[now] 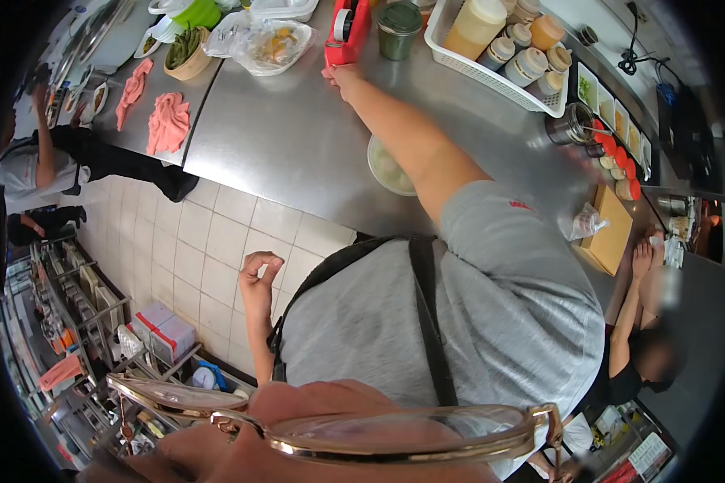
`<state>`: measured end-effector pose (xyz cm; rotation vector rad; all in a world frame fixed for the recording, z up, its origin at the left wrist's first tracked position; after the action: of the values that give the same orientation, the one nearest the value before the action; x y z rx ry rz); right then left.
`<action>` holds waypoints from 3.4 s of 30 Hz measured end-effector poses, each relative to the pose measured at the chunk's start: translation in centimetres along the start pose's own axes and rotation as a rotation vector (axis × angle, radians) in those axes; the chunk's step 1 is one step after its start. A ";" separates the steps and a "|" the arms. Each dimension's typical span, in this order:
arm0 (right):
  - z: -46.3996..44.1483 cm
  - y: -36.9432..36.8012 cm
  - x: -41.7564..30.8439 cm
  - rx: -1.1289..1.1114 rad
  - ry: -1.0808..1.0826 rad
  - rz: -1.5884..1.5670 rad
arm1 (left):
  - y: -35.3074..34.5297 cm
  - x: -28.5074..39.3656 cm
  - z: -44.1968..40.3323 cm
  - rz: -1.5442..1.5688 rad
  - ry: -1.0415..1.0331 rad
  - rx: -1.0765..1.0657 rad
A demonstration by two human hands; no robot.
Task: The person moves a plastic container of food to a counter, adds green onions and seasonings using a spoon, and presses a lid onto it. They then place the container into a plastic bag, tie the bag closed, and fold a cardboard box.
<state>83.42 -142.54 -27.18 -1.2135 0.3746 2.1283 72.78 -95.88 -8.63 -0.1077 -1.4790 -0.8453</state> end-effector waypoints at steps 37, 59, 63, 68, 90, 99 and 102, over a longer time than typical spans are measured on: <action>26.1 17.1 1.4 0.255 0.283 0.778 | -14.4 -1.9 -8.4 -0.070 0.167 -0.317; 28.1 10.2 5.0 -0.081 0.144 0.588 | -14.1 -5.2 -5.7 -0.609 0.185 -0.356; 29.3 7.3 5.6 -0.183 0.164 0.579 | -13.3 -6.6 -3.6 -0.577 0.277 -0.365; 30.2 5.7 5.9 -0.227 0.196 0.534 | -14.5 -6.3 -3.1 -0.496 0.216 -0.308; 30.8 5.1 6.0 -0.254 0.185 0.629 | -17.3 -11.0 -1.0 -0.043 0.250 -0.323; 32.2 5.4 7.3 -0.279 0.181 0.695 | -18.1 -12.3 1.4 0.027 0.231 -0.393; 32.6 5.0 7.3 -0.296 0.185 0.679 | -18.2 -12.5 1.8 -0.031 0.298 -0.444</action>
<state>56.04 -125.97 -16.35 -1.6278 0.6419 2.7214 62.90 -102.56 -27.31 -0.2772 -1.0009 -1.1520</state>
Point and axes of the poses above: each hand's wrist, its own z-axis away from the middle knuckle, its own y-axis out of the back of the hand, x = y × z, the point moved 9 cm from there along -z, towards the middle knuckle, and after that the axes turned 1 degree about z, right-handed, at the moved point
